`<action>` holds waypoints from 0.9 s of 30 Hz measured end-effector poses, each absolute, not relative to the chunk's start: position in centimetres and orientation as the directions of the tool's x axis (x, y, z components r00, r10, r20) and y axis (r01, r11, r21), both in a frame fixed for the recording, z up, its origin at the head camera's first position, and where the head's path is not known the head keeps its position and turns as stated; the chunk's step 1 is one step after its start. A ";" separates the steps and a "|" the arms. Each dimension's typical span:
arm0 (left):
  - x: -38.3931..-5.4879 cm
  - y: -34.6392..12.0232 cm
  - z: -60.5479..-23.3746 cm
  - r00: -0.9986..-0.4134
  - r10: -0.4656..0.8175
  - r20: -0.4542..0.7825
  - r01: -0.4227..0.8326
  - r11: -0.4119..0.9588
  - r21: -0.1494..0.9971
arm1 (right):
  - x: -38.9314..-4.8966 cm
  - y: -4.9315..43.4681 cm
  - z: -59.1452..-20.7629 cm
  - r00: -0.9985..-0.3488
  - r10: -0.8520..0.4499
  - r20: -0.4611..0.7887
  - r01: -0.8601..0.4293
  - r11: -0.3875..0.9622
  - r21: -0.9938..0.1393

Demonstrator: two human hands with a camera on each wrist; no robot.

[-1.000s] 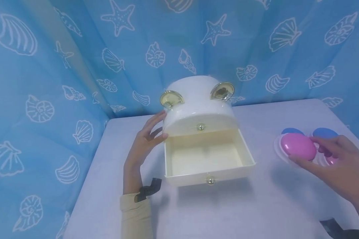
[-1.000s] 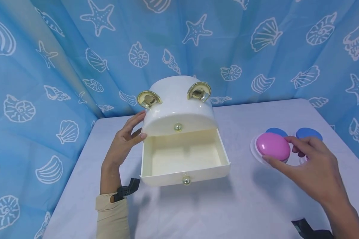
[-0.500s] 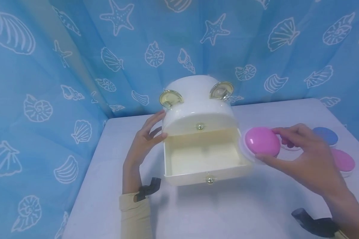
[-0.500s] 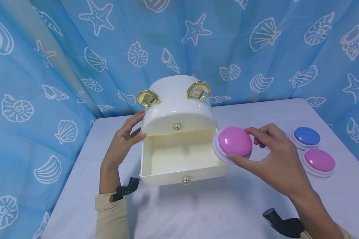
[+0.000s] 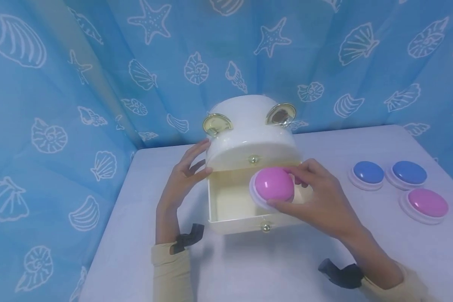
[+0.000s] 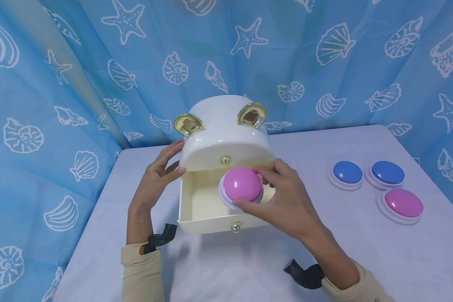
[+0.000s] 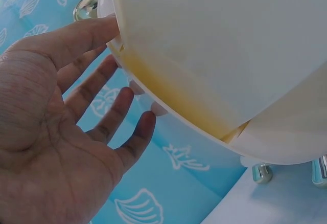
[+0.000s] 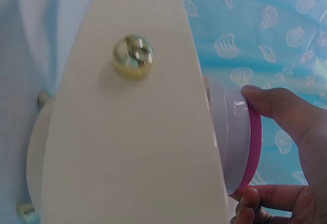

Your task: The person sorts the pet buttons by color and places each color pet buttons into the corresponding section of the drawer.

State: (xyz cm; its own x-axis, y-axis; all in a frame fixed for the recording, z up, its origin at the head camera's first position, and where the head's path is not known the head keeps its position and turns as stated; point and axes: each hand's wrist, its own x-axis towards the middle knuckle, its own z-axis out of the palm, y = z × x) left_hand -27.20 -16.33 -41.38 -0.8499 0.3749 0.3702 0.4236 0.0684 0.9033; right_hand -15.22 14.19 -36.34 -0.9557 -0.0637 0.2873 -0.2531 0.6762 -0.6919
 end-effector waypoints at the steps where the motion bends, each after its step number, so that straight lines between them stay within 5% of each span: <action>1: -27.0 -16.3 -41.1 -0.851 0.375 0.368 0.422 0.070 0.904 | -15.3 13.9 -36.4 -0.956 -0.070 0.286 -0.258 0.668 -0.698; 27: -26.5 -16.1 -40.3 -0.854 0.372 0.363 0.425 0.097 0.900 | -16.8 8.8 -37.5 -0.929 -0.193 0.314 -0.365 0.603 -0.709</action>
State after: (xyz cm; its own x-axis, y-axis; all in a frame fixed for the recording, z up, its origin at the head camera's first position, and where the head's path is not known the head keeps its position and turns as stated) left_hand -26.51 -16.06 -40.31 -0.8543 0.3721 0.3630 0.4248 0.0973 0.9000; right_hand -16.78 8.85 -37.49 -0.9295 -0.1931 0.3143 -0.3651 0.6031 -0.7092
